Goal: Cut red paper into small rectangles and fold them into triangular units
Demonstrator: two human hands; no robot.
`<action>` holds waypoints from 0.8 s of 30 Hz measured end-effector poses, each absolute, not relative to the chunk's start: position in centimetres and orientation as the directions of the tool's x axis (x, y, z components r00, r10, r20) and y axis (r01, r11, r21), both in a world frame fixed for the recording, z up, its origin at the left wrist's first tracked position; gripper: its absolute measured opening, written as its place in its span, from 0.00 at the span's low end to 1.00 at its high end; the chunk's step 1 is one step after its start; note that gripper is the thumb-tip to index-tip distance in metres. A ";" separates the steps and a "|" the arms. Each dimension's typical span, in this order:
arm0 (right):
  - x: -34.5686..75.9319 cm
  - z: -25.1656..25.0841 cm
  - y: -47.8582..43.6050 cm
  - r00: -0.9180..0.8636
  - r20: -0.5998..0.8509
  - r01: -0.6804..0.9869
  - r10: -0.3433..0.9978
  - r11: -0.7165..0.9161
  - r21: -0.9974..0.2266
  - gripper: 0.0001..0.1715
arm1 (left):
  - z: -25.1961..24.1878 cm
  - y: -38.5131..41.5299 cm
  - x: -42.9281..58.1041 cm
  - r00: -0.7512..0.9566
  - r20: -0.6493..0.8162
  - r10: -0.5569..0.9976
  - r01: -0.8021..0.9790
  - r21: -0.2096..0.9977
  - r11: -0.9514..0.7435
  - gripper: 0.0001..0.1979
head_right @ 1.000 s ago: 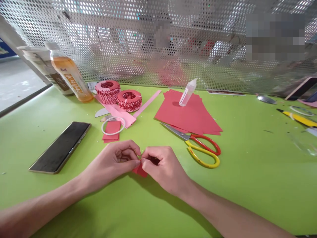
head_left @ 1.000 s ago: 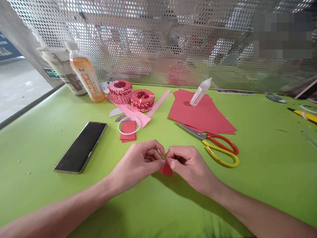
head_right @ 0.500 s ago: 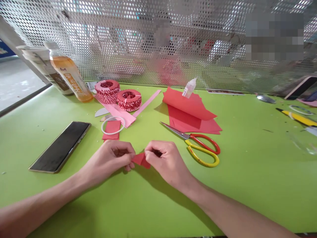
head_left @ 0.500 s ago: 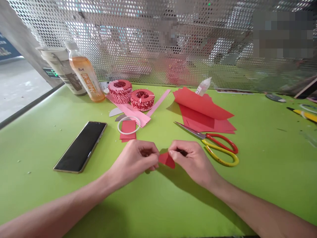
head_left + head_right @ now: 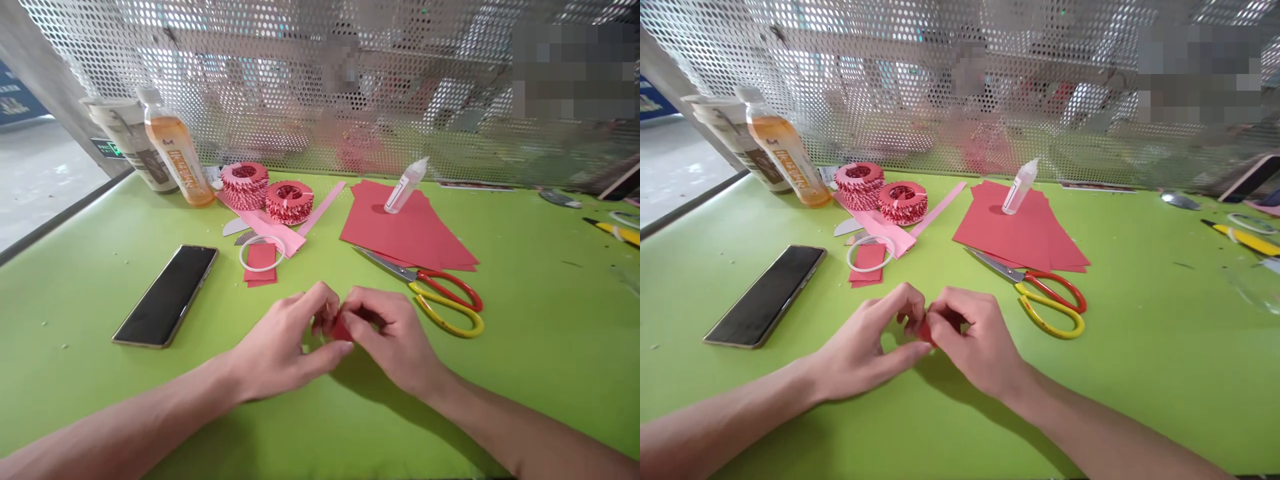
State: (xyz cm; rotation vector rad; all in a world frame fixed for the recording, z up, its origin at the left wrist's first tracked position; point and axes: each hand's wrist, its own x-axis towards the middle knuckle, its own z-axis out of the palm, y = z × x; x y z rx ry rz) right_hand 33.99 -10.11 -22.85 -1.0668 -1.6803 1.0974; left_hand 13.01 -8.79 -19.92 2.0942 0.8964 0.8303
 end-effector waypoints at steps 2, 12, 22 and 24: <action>33.9 -22.8 -10.2 -0.351 0.241 0.159 0.905 0.312 -0.937 0.15 | -20.0 -8.7 12.9 0.538 0.245 0.807 0.302 0.838 -0.455 0.16; 34.3 -23.1 -9.5 -0.265 -0.024 0.214 0.964 0.035 -0.976 0.16 | -20.4 -8.4 12.7 0.464 0.156 0.872 0.192 0.943 -0.271 0.12; 34.2 -23.1 -9.1 -0.280 -0.093 0.247 0.955 -0.021 -0.969 0.28 | -21.3 -7.5 12.8 0.353 0.027 0.935 0.154 0.984 -0.086 0.04; 34.3 -23.0 -9.0 -0.278 -0.102 0.244 0.955 -0.032 -0.969 0.29 | -21.1 -7.4 12.8 0.343 0.013 0.939 0.101 0.994 -0.050 0.03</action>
